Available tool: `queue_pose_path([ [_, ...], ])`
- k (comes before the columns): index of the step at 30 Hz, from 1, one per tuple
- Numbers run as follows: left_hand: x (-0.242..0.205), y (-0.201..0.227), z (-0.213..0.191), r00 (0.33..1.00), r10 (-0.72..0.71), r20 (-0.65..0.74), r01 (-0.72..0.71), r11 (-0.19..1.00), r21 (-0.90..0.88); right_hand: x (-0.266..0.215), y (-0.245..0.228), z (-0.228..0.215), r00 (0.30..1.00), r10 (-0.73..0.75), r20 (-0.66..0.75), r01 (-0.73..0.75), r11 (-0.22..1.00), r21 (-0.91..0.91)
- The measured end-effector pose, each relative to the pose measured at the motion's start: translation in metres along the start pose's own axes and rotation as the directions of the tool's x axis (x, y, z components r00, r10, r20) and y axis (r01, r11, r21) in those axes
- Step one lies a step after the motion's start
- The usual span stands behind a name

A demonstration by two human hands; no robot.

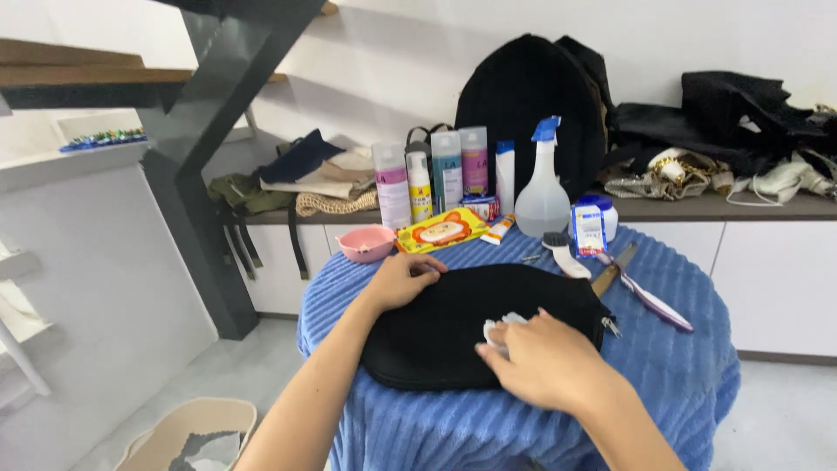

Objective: A person sprays a cleaning solution onto a cloth and wipes down a black leather bag on a workshop table.

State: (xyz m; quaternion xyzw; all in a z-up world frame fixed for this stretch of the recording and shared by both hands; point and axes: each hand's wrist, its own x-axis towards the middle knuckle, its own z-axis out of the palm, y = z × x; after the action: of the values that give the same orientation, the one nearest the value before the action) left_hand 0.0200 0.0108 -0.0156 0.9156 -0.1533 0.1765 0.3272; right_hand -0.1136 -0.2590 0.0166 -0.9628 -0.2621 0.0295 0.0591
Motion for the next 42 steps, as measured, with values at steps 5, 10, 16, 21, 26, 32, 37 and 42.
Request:
queue_pose_path([
  [5,-0.004,0.011,0.000,0.998,-0.066,0.005,0.066,0.998,0.016,0.007,0.007,0.008,0.999,-0.026,-0.042,0.029,0.997,0.068],
  [10,-0.008,0.018,0.000,0.989,-0.143,0.024,0.143,0.990,-0.013,-0.017,-0.004,0.002,0.991,-0.074,-0.114,0.088,0.987,0.131],
  [16,-0.008,0.017,0.003,0.995,-0.097,0.010,0.097,0.995,0.010,-0.031,-0.004,-0.005,0.984,-0.091,-0.151,0.114,0.982,0.148],
  [21,-0.013,0.028,-0.003,0.994,-0.108,0.016,0.108,0.994,0.006,-0.013,-0.007,-0.002,0.990,-0.060,-0.127,0.082,0.981,0.174],
  [26,-0.014,0.023,-0.003,0.999,-0.043,0.016,0.043,0.999,0.003,-0.024,-0.007,-0.001,0.982,-0.078,-0.170,0.104,0.983,0.149],
  [32,-0.011,0.024,-0.004,0.998,-0.043,0.039,0.042,0.999,0.015,-0.024,-0.005,-0.008,0.984,-0.068,-0.165,0.097,0.980,0.172],
  [37,-0.019,0.039,-0.013,0.996,-0.061,0.060,0.062,0.998,-0.016,-0.007,0.002,-0.004,0.986,-0.116,-0.121,0.137,0.974,0.181],
  [42,-0.022,0.040,-0.015,0.995,-0.054,0.078,0.053,0.998,0.020,-0.029,-0.009,-0.015,0.991,-0.064,-0.114,0.088,0.972,0.218],
])
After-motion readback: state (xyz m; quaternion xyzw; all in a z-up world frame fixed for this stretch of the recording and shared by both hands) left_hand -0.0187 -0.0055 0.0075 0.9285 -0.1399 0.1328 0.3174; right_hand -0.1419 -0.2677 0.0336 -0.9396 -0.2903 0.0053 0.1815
